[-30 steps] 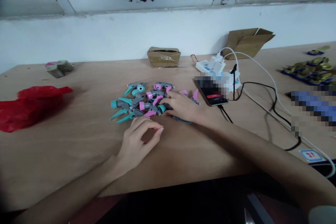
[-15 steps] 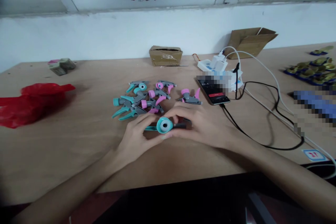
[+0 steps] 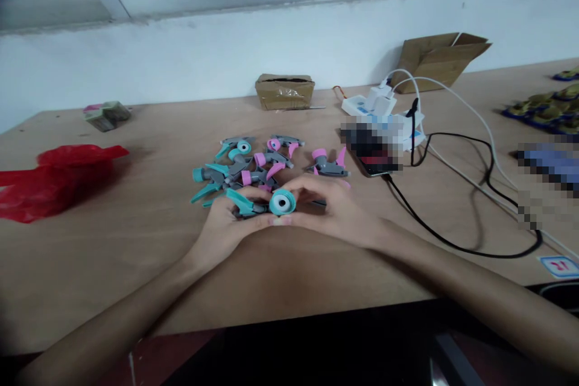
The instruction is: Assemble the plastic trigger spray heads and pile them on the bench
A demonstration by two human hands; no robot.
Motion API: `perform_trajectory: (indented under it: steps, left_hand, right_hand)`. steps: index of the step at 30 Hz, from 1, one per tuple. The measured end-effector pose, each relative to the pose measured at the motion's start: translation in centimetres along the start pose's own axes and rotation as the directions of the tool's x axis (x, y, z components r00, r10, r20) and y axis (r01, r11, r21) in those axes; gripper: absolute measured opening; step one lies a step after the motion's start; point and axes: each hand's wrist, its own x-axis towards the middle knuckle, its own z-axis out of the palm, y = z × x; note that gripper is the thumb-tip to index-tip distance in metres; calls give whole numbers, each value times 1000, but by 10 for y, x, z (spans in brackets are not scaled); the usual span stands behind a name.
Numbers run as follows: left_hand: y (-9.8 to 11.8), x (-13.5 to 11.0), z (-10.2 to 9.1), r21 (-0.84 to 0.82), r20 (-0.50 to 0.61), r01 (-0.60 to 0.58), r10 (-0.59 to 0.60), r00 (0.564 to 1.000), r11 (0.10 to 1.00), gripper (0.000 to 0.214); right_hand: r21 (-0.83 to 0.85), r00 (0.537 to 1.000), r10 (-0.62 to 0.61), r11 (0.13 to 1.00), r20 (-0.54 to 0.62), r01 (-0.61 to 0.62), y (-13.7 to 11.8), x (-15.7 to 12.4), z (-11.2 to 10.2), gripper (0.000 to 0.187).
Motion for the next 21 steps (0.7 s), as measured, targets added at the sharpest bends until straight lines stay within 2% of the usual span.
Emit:
perform_trajectory:
  steps: [3,6,7,11,14,17,21]
  left_hand:
    - [-4,-1,1,100,27,-27,25,999,995,25]
    - [-6,-1,2,177,7,-69,69,998,982,25]
    - [-7,-1,3,191,-7,-80,83,997,978,26]
    - [-7,-1,4,237,-55,-113,129,990,965,28]
    - [-5,-2,4,262,-55,-152,172,984,953,28]
    - [-2,-2,3,278,-43,-204,224,974,939,25]
    - [0,-2,3,297,-40,-237,260,965,925,23]
  right_hand:
    - [-221,997,-21,975,73,37,2,0,-14,33]
    - [-313,990,-54,945,127,92,3,2,-28,53]
    - [-309,991,-71,945,114,104,2,2,-31,52]
    - [-351,979,-201,919,-28,179,-5,0,-30,18]
    - [-450,961,-277,860,-15,241,-9,-1,-21,12]
    - [-451,962,-274,857,9,248,-11,0,-14,12]
    - [-320,982,-180,929,52,187,-10,6,-12,8]
